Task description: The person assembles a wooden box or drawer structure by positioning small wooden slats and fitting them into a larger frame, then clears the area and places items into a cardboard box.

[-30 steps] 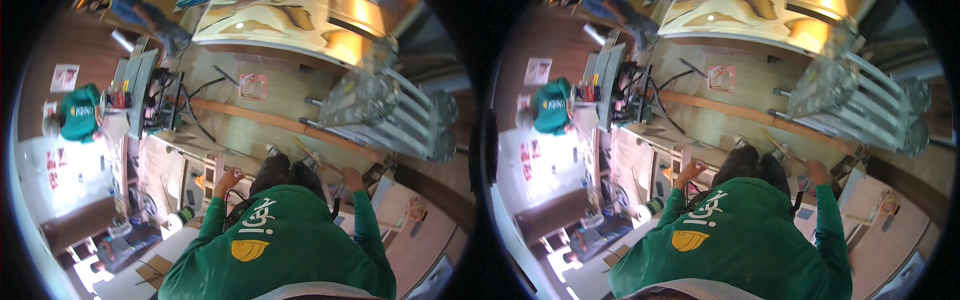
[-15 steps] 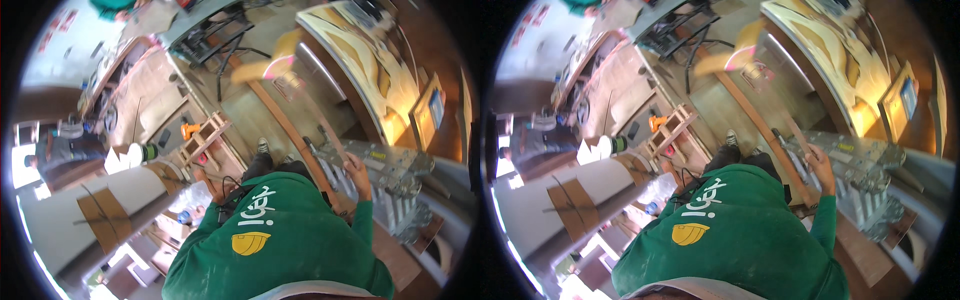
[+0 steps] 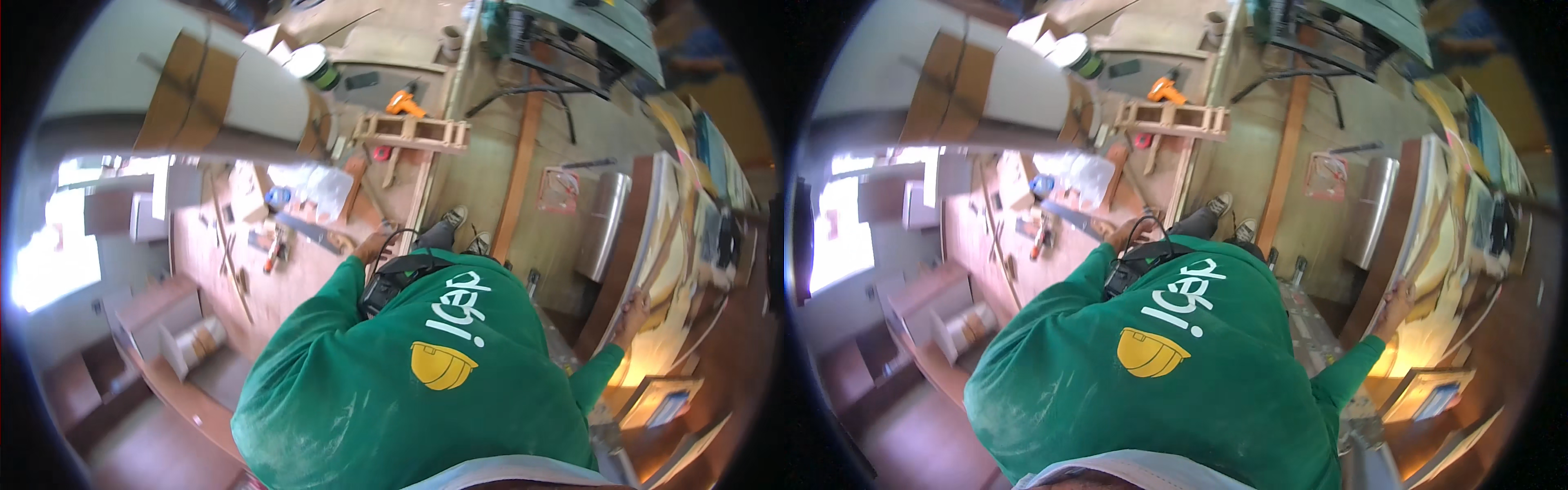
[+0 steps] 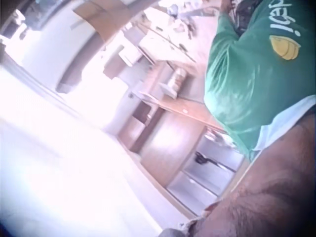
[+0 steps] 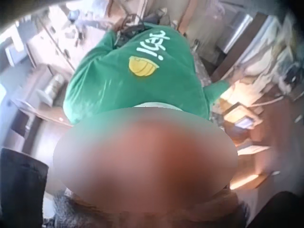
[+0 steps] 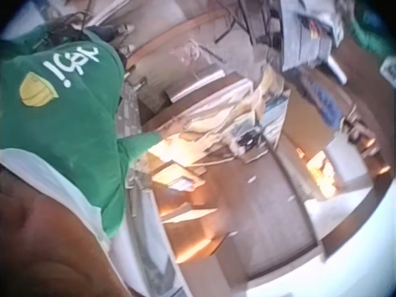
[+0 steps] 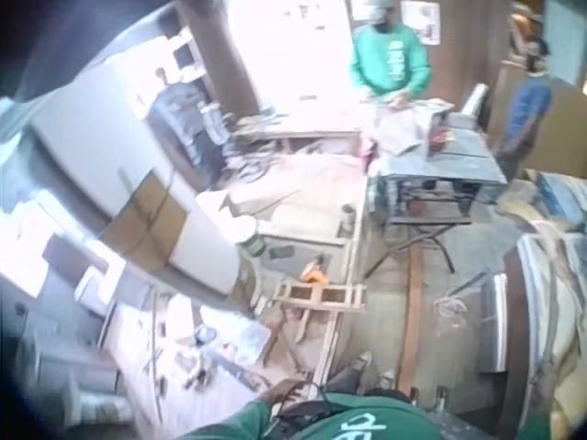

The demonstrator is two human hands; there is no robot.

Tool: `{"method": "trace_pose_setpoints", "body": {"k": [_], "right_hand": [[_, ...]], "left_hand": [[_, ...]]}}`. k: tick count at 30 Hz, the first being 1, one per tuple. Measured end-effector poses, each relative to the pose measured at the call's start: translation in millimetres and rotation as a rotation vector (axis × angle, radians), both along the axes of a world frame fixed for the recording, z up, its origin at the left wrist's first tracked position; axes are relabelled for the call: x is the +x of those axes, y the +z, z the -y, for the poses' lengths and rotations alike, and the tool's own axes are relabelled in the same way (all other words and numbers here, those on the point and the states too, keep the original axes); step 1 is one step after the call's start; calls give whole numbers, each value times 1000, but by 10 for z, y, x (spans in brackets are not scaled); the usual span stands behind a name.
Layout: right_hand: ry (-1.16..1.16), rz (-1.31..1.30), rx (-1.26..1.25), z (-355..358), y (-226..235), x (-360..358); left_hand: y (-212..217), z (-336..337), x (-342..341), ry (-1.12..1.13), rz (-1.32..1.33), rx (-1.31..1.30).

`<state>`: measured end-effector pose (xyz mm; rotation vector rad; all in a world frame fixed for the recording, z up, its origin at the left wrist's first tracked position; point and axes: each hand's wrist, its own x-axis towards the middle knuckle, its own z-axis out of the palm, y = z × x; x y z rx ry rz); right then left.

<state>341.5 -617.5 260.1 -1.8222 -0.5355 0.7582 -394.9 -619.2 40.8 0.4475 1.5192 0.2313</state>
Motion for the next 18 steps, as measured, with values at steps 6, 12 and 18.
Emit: {"method": "trace_pose_setpoints", "body": {"k": [6, 12, 18], "right_hand": [[122, 94, -256, -391, -229, 690], [184, 1174, -1261, -260, -594, 1170], [265, 1357, -685, -696, -649, 590]], "left_hand": [[344, 746, 151, 98, 3, -19], [638, 1666, 422, 281, -68, -82], [613, 2382, 775, 191, -189, -63]]}}
